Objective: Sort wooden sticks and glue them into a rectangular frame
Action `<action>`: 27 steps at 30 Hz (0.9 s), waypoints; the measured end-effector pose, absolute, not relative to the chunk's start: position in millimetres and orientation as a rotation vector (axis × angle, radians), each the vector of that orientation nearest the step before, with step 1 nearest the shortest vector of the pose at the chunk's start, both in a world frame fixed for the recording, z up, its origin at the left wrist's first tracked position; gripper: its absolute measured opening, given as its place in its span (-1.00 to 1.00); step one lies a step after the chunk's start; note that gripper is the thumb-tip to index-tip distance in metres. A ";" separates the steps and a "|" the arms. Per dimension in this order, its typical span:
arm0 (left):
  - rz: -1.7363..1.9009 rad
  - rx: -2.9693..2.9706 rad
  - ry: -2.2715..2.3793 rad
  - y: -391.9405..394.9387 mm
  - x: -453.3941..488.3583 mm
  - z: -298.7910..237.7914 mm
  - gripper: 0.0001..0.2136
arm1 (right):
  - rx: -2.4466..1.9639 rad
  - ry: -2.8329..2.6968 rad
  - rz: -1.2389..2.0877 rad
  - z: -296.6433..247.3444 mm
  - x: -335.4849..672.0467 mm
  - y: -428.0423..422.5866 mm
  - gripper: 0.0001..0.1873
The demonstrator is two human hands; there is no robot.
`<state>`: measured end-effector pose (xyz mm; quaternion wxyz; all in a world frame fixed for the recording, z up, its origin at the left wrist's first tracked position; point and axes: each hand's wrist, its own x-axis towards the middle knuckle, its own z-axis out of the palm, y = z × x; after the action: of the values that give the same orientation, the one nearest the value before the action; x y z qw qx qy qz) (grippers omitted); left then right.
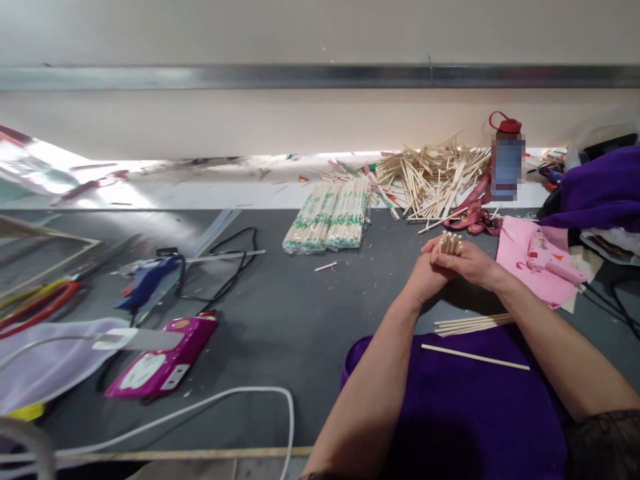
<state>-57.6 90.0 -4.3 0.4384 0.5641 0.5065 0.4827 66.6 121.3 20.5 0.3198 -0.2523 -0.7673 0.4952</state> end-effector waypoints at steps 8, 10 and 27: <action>1.056 1.391 1.102 89.9 -60.4 -5.5 -0.80 | -0.712 -1.966 1.430 22.0 67.6 118.9 -0.63; 0.954 1.348 1.047 88.8 -61.1 -6.0 -0.82 | -0.677 -1.948 1.555 23.2 71.1 117.6 -0.61; 0.962 1.608 1.065 80.9 -55.6 7.1 -0.65 | -0.593 -1.882 1.628 36.1 76.7 112.0 -0.69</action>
<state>-55.6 80.9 7.1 0.4735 0.6570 0.4352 0.3933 76.7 112.0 36.1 0.2877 -0.2220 -0.7045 0.6097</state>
